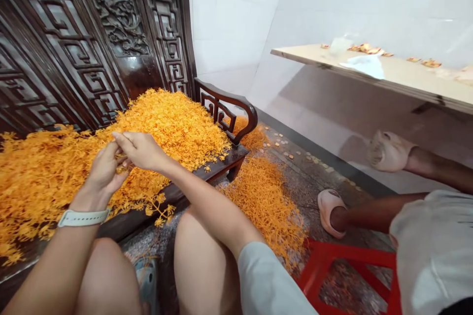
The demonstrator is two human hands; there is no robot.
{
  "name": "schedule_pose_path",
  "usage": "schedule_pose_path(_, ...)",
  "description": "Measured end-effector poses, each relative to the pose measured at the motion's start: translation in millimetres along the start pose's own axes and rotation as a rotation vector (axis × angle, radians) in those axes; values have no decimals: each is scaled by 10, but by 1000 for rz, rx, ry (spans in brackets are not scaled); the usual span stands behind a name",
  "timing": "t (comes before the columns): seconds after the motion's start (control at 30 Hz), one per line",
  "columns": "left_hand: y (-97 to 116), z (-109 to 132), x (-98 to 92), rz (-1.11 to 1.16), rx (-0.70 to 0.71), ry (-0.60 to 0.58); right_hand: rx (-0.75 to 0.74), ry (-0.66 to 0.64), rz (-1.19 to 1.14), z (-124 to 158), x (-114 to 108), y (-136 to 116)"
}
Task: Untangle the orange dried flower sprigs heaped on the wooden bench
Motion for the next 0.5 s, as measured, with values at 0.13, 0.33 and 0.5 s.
schedule_pose_path(0.13, 93, 9, -26, 138, -57, -142, 120, 101, -353, 21, -132, 45)
schedule_pose_path(0.33, 442, -112, -309, 308, 91, -112, 64, -248, -352, 278, -391, -521)
schedule_pose_path(0.5, 282, -162, -362, 309, -15, -35, -103, -92, -114, -20, -785, -574)
Point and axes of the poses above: each hand's wrist, its own z-axis away from the middle knuckle, its own x-axis out of the palm, y = z × x, the point moved 6 cm from there along -z, towards the middle knuckle, and after that the axes turned 4 degrees about z, right-handed, at the moved point
